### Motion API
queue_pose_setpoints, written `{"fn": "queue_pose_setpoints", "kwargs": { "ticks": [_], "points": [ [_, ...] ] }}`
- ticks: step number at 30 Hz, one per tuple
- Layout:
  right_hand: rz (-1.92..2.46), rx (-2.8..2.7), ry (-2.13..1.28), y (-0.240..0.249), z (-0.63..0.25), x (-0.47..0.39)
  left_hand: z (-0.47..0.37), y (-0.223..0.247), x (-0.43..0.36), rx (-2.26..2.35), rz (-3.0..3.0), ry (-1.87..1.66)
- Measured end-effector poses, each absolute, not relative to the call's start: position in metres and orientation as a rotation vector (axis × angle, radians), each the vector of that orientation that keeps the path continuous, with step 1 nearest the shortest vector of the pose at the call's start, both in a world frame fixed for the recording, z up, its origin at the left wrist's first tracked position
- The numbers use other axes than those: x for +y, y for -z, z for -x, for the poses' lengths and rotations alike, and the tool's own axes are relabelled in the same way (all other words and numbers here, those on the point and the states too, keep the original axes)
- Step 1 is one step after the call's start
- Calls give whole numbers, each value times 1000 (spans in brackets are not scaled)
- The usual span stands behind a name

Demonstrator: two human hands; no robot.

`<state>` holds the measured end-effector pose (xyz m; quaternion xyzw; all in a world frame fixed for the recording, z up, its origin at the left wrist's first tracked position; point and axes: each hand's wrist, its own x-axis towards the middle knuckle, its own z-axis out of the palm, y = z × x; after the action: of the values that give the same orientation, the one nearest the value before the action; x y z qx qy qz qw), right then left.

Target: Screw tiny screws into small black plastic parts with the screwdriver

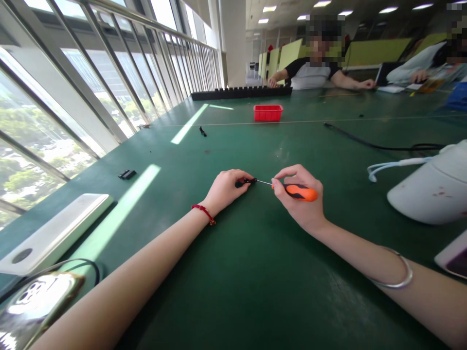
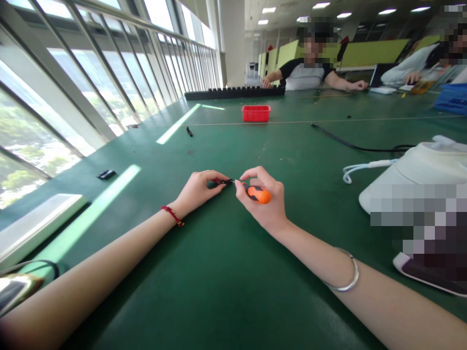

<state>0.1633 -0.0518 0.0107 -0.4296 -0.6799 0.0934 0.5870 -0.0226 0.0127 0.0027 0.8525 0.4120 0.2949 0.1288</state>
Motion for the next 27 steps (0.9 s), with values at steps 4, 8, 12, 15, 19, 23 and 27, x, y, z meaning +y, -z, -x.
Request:
{"fn": "queue_pose_setpoints", "kwargs": {
  "ticks": [4,8,12,15,19,23,27],
  "points": [
    [931,-1503,-185,-10,-163,-50,22,-4,12,1198,-2479,-842],
    [912,-1501,-146,-10,-165,-49,22,-5,11,1182,-2490,-821],
    [982,-1590,-152,-11,-165,-52,22,-6,10,1185,-2490,-817],
    [927,-1553,-142,-10,-164,-52,22,-6,10,1186,-2483,-818],
    [918,-1500,-95,-10,-165,-50,22,-6,10,1184,-2479,-814],
    [1052,-1601,-113,-11,-167,-51,21,-6,12,1177,-2479,-822],
    [974,-1583,-114,-10,-166,-53,21,-6,12,1167,-2479,-811]
  ]
}}
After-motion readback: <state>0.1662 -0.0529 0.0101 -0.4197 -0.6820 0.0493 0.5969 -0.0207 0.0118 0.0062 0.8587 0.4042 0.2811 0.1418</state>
